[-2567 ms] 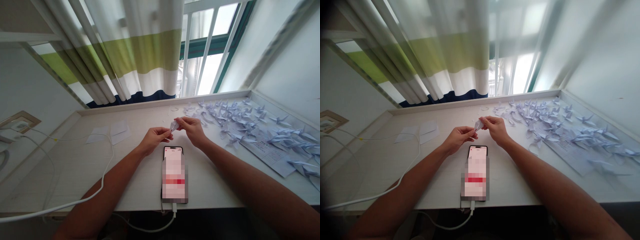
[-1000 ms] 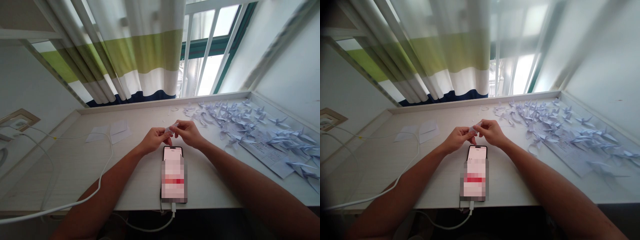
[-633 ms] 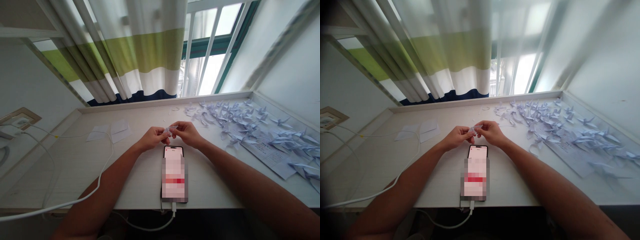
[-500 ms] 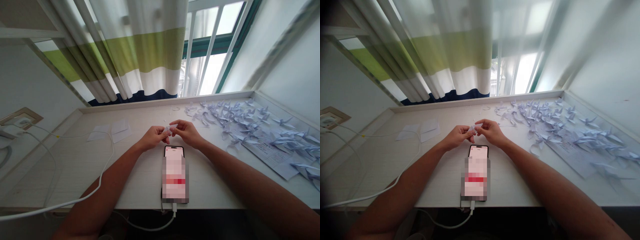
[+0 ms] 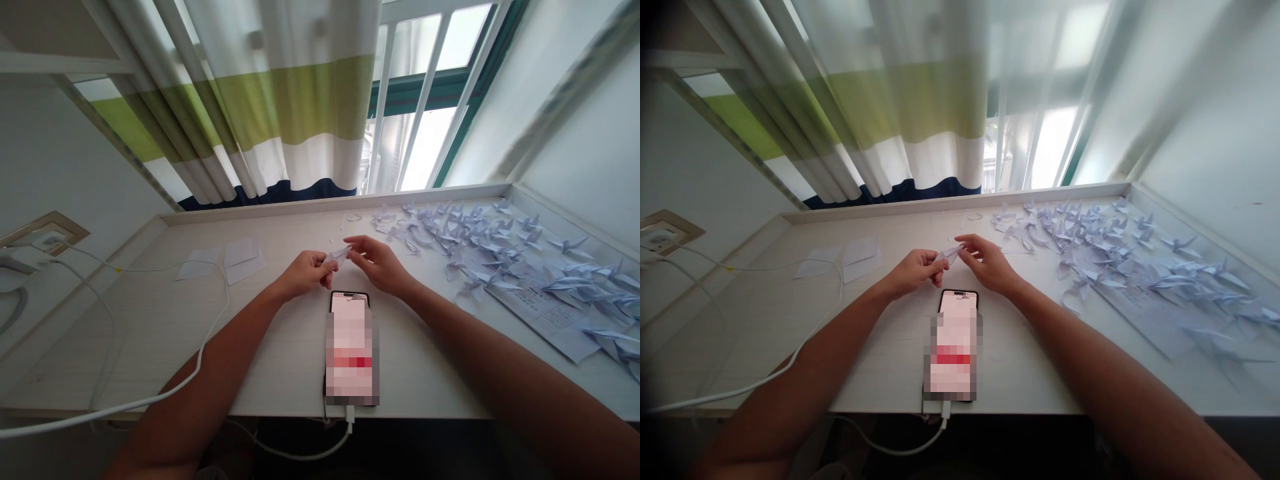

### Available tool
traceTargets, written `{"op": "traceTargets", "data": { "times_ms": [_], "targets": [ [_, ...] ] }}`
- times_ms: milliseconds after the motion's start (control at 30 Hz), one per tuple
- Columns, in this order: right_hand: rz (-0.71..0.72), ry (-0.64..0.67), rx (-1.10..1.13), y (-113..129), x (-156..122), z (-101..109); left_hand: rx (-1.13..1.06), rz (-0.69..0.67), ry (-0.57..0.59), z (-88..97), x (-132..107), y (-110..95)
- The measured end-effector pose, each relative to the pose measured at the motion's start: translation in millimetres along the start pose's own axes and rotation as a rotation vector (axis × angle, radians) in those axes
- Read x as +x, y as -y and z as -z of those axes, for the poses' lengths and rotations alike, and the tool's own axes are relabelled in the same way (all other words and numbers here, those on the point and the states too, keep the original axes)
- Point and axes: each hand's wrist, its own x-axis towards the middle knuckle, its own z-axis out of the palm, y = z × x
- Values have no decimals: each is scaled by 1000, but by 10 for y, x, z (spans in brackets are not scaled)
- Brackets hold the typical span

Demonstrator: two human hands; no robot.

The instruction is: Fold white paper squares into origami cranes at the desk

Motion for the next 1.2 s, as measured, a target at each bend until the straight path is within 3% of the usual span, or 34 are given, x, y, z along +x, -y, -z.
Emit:
{"op": "traceTargets", "data": {
  "times_ms": [100, 200, 267, 533, 633, 733, 867, 1033, 1200],
  "targets": [
    [240, 82, -268, 6, -4, 97, 55, -2, 29, 31, -8, -12],
    [326, 209, -368, -40, -2, 120, 98, 4, 72, 43, -11, -15],
    [320, 227, -394, -92, 2, 103, 148, 2, 68, 47, -6, -7],
    [226, 275, -512, -190, 24, 98, 668, -121, -249, 105, 21, 81],
    [171, 270, -542, -216, 40, 116, 779, -288, -351, 157, 41, 129],
    [162, 235, -614, -253, 64, 126, 907, -485, -251, 196, 69, 179],
    [246, 235, -689, -246, 87, 126, 1009, -503, -61, 181, 112, 231],
    [278, 331, -692, -185, 67, 103, 1036, -510, -36, 153, 151, 238],
    [251, 345, -652, -201, 82, 75, 1062, -518, -41, 134, 177, 230]
  ]
}}
